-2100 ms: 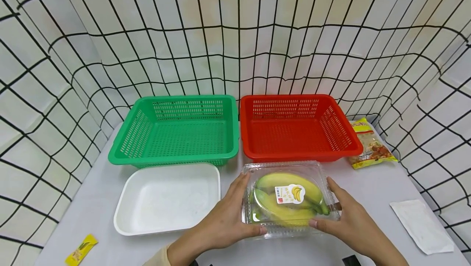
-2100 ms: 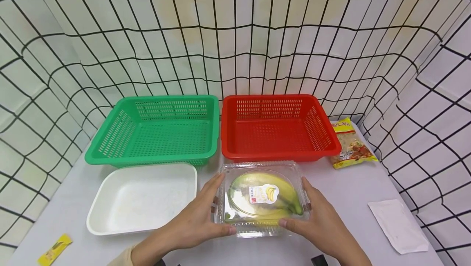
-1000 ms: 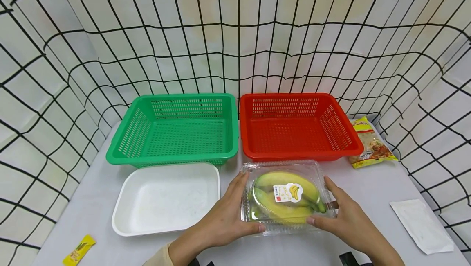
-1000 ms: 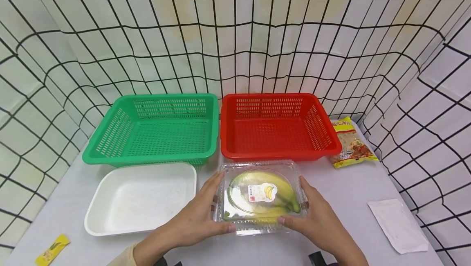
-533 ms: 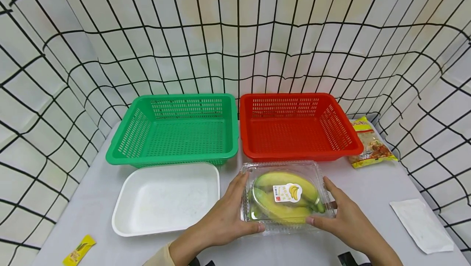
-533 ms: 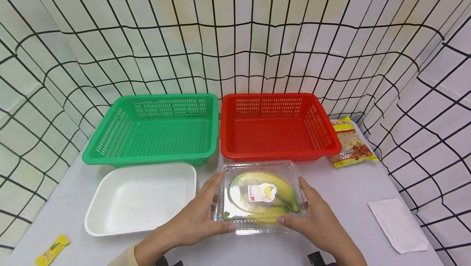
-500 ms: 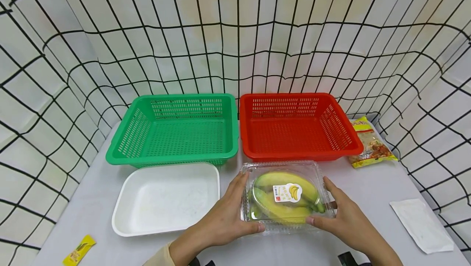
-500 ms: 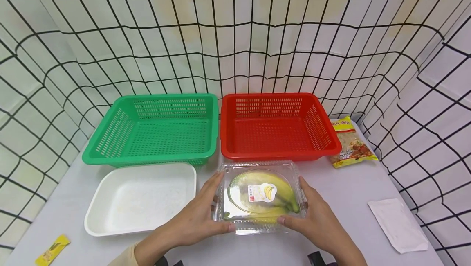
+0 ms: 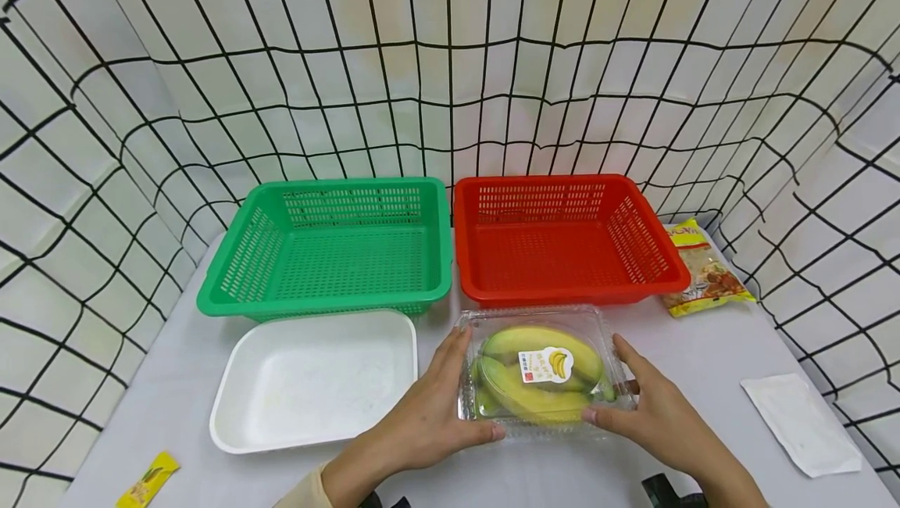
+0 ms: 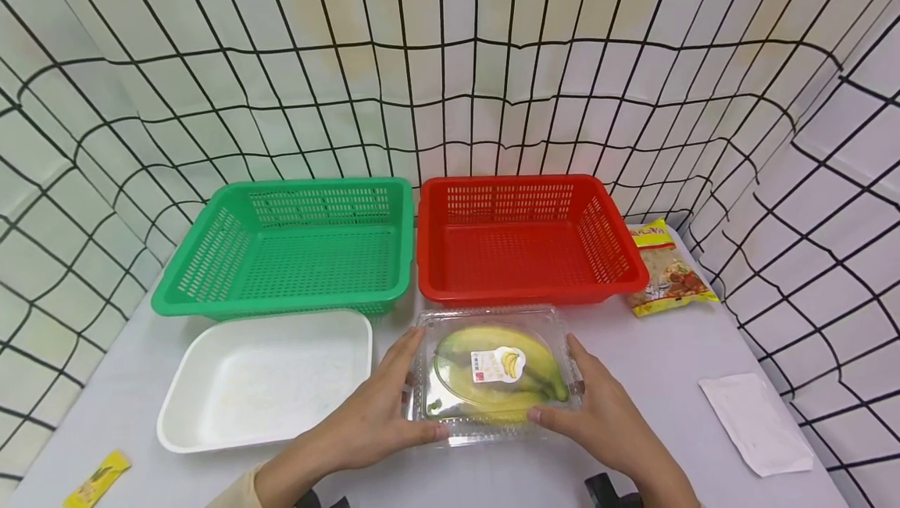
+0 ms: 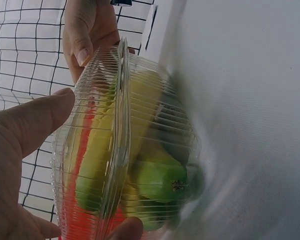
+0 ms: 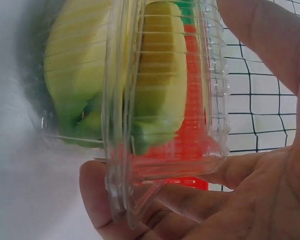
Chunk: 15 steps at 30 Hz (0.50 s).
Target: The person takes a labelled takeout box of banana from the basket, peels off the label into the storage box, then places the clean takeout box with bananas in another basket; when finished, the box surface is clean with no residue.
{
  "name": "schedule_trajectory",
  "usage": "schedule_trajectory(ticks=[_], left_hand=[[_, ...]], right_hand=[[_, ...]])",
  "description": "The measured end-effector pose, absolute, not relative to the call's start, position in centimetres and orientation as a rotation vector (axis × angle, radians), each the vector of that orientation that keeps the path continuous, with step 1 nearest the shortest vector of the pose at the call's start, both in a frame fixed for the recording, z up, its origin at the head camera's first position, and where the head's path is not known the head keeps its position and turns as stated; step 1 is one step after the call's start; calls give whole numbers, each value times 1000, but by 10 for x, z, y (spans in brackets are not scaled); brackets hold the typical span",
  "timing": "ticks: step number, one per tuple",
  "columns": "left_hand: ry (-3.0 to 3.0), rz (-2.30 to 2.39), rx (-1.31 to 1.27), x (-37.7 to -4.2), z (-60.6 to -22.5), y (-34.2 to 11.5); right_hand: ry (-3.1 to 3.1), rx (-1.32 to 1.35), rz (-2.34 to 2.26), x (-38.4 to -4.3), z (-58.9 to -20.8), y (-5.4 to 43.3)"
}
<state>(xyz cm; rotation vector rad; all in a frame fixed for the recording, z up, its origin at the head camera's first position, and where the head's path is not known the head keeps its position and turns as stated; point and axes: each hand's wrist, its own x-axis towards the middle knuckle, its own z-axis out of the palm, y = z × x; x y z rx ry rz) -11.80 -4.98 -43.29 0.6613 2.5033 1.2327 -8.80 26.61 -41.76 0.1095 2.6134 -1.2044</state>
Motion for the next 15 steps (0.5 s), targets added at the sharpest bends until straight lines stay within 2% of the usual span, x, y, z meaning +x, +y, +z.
schedule_trajectory(ticks=[15], left_hand=[[2512,1226,681,-118,-435,-50]], right_hand=[[2592,83,-1213,-90,-420,269]])
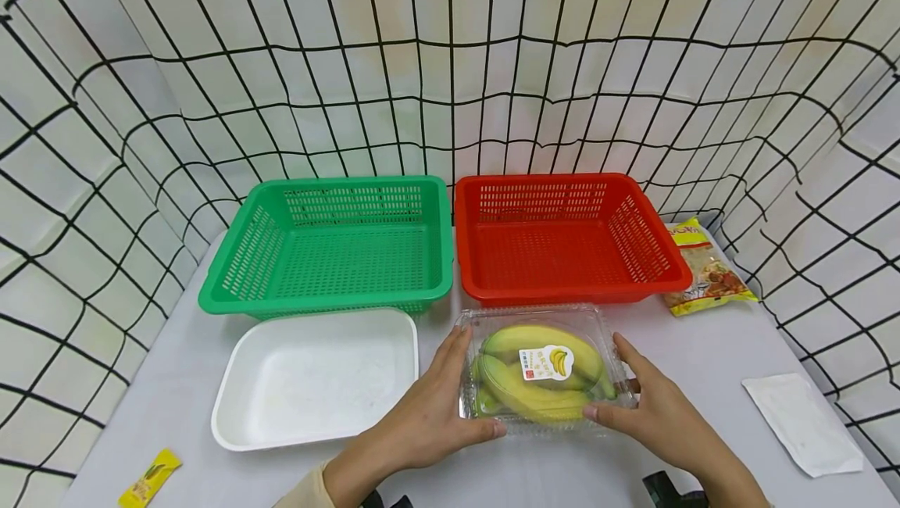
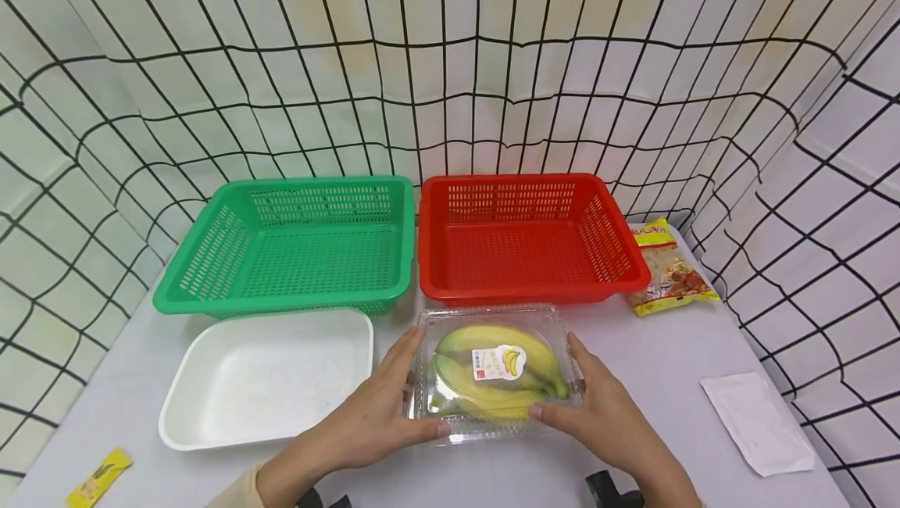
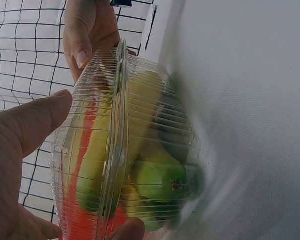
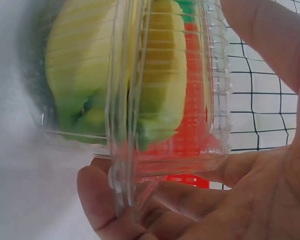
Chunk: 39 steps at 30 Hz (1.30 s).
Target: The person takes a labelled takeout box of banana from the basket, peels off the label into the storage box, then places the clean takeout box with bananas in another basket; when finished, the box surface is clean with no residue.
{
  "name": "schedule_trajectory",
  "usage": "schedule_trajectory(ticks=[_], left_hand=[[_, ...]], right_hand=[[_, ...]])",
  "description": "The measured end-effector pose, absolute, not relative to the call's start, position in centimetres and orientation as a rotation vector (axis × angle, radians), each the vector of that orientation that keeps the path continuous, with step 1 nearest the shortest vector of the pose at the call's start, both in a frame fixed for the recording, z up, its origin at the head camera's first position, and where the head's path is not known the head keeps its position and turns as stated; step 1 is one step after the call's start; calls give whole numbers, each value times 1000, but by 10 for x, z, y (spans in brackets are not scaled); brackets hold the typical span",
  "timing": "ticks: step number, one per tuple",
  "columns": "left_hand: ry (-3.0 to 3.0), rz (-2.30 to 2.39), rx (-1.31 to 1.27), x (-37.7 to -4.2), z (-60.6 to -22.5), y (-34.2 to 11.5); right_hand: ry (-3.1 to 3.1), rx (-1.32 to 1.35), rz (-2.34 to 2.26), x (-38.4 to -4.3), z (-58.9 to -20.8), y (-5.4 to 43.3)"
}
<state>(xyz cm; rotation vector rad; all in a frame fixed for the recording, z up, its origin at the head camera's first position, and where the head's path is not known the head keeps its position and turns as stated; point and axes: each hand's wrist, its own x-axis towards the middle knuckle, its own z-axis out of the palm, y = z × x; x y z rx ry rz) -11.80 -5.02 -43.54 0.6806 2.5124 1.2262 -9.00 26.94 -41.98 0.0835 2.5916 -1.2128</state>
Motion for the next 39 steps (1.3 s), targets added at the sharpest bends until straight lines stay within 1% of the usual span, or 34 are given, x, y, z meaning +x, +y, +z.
schedule_trajectory(ticks=[5,10,16,21,28,39], left_hand=[[2519,1211,681,-117,-434,-50],[2524,1191,658,-115,-431,-51],[2549,1196,618,-114,-430,-52],[2559,1199,621,-115,-430,-51],[2543,1208,624,-115,-432,-51],[2543,1225,623,-114,-433,-52]], right_hand=[[2719,5,-1176,-90,-415,269],[2929,-51,-1098,-95,-401,268],[3042,-133,-1112,-106,-384,263],[2983,-206,-1088,-120,-378,254],[2849,-217,-1028,-138,-377,242],[2821,-240,-929,-148,-380,232]])
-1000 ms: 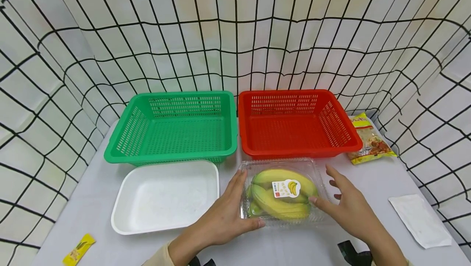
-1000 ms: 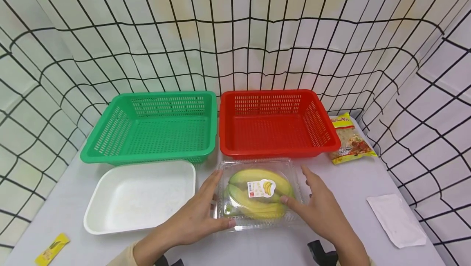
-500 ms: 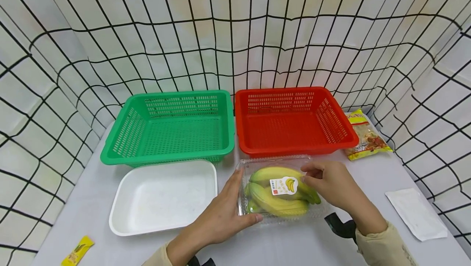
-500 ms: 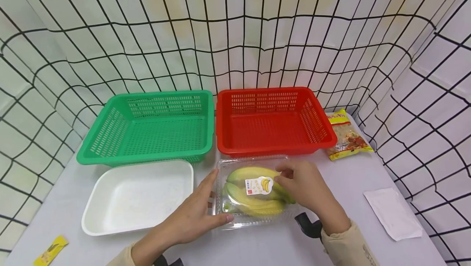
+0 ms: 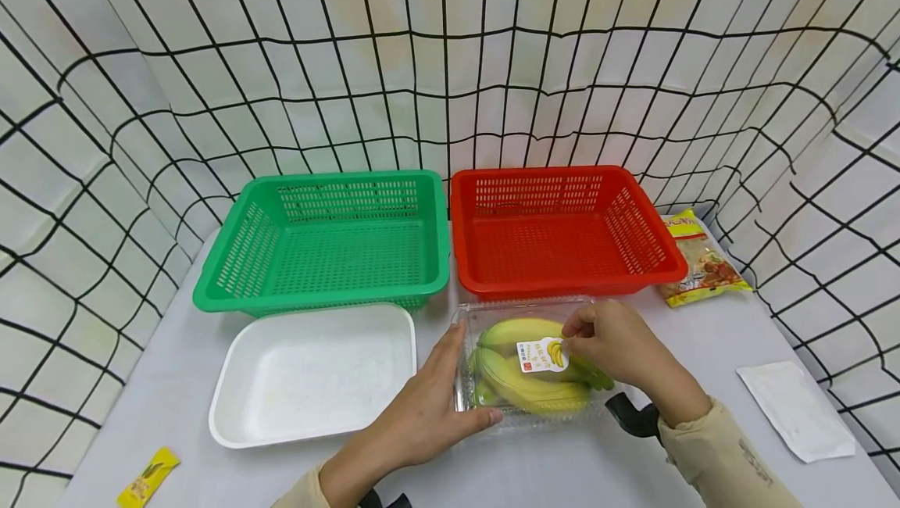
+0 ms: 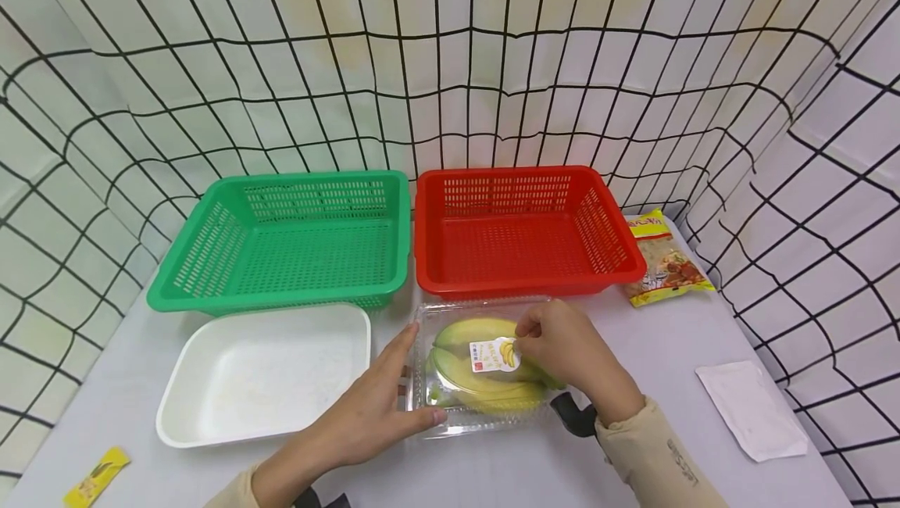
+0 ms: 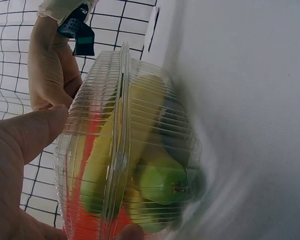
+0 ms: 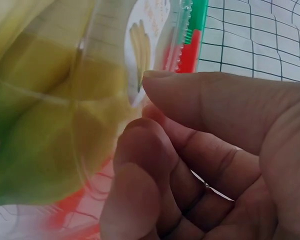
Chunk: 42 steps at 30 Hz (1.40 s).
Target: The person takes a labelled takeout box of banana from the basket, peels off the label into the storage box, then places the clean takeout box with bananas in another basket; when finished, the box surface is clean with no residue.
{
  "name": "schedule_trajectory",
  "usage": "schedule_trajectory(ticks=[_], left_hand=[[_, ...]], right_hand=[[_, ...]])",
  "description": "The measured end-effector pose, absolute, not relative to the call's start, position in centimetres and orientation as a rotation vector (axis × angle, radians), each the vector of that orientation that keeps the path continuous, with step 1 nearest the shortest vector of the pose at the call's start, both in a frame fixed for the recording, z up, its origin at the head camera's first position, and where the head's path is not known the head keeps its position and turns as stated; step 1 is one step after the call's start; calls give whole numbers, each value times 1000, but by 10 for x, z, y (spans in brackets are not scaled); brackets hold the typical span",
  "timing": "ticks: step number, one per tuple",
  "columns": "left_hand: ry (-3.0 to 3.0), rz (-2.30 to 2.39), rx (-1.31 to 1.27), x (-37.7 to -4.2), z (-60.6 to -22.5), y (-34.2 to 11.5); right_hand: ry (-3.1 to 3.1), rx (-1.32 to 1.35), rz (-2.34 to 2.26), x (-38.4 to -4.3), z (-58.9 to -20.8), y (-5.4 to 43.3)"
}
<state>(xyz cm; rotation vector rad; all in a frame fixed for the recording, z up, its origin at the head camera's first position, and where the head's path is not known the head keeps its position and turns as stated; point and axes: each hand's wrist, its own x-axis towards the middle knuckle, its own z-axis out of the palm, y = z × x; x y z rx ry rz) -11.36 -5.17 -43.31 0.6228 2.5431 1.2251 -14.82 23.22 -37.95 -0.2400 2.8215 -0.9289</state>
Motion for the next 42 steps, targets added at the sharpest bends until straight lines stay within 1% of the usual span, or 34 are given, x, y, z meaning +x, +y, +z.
schedule_trajectory(ticks=[25,42], left_hand=[[2527,1248,617,-113,-434,-51],[2528,1246,610,-114,-434,-51]], right_hand=[[2826,-213,-904,-151,-384,228],[2817,-260,-919,-151,-385,226]])
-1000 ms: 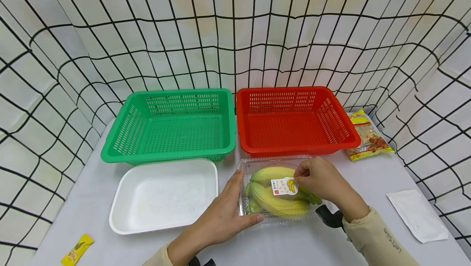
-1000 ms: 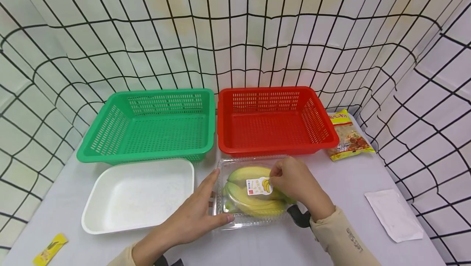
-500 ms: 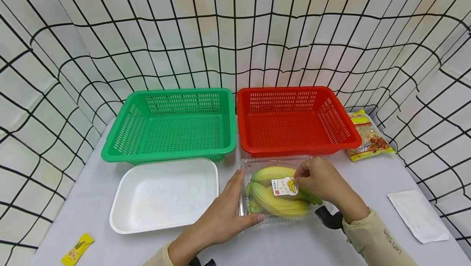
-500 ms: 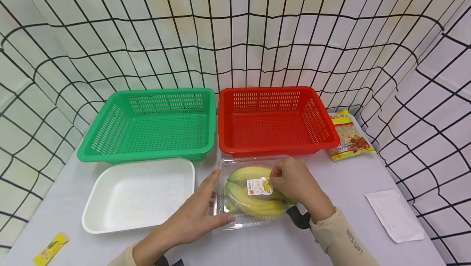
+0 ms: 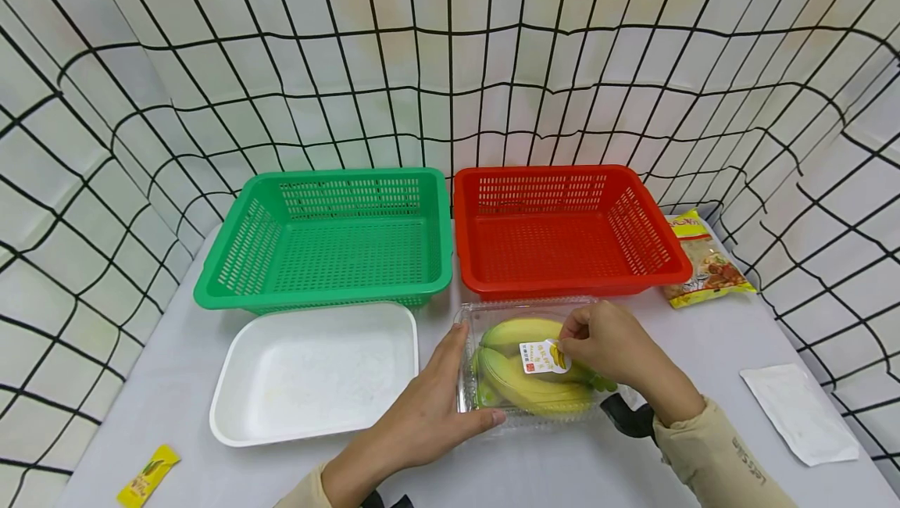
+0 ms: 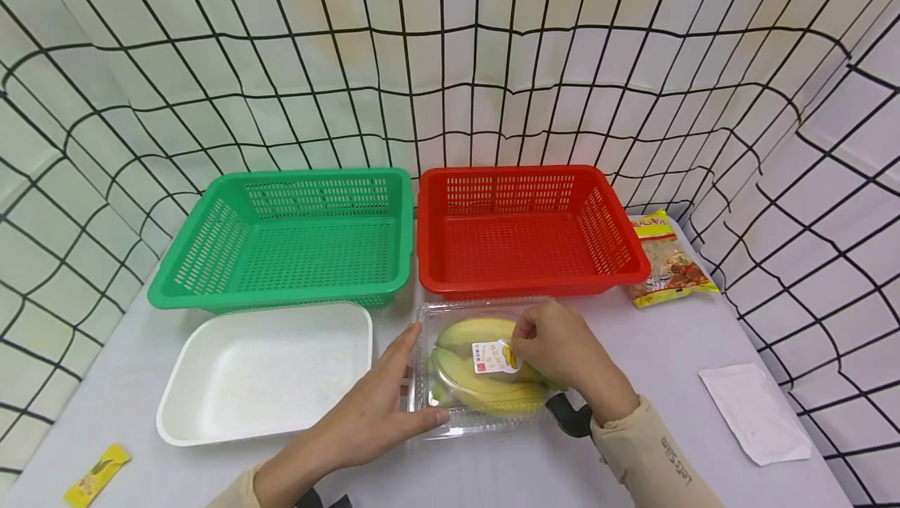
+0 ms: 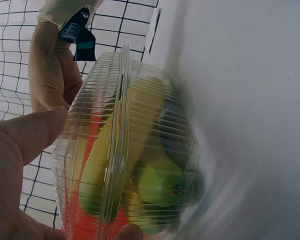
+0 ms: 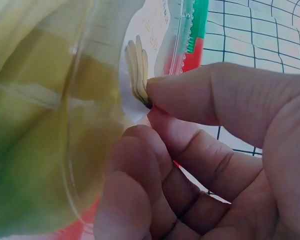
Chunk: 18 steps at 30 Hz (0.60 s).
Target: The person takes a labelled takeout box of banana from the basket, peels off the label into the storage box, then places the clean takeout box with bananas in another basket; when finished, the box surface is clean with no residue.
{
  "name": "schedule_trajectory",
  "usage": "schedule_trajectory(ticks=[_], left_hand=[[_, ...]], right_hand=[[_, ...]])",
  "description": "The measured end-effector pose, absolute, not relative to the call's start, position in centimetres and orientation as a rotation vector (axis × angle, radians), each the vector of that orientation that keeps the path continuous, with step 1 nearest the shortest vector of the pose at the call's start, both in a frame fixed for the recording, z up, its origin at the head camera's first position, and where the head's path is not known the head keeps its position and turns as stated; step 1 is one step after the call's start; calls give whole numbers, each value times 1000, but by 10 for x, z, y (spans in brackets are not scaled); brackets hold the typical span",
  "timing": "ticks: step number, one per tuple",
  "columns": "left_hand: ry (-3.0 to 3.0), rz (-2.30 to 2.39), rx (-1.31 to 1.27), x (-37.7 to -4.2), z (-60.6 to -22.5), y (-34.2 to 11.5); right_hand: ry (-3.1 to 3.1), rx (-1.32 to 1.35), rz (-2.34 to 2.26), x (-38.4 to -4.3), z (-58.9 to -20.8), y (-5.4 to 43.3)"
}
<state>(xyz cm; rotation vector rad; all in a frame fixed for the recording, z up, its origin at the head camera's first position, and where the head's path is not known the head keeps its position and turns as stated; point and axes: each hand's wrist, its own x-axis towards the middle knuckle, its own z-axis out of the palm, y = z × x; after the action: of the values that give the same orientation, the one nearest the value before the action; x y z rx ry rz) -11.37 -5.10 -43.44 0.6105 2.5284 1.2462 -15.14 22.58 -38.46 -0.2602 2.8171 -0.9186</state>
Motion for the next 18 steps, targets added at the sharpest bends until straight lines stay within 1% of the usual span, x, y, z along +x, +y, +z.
schedule_trajectory(ticks=[8,18], left_hand=[[2526,1250,607,-114,-433,-50],[2519,1243,596,-113,-434,-51]], right_hand=[[2765,-202,-979,-154,-387,227],[2739,-193,-965,-154,-386,225]])
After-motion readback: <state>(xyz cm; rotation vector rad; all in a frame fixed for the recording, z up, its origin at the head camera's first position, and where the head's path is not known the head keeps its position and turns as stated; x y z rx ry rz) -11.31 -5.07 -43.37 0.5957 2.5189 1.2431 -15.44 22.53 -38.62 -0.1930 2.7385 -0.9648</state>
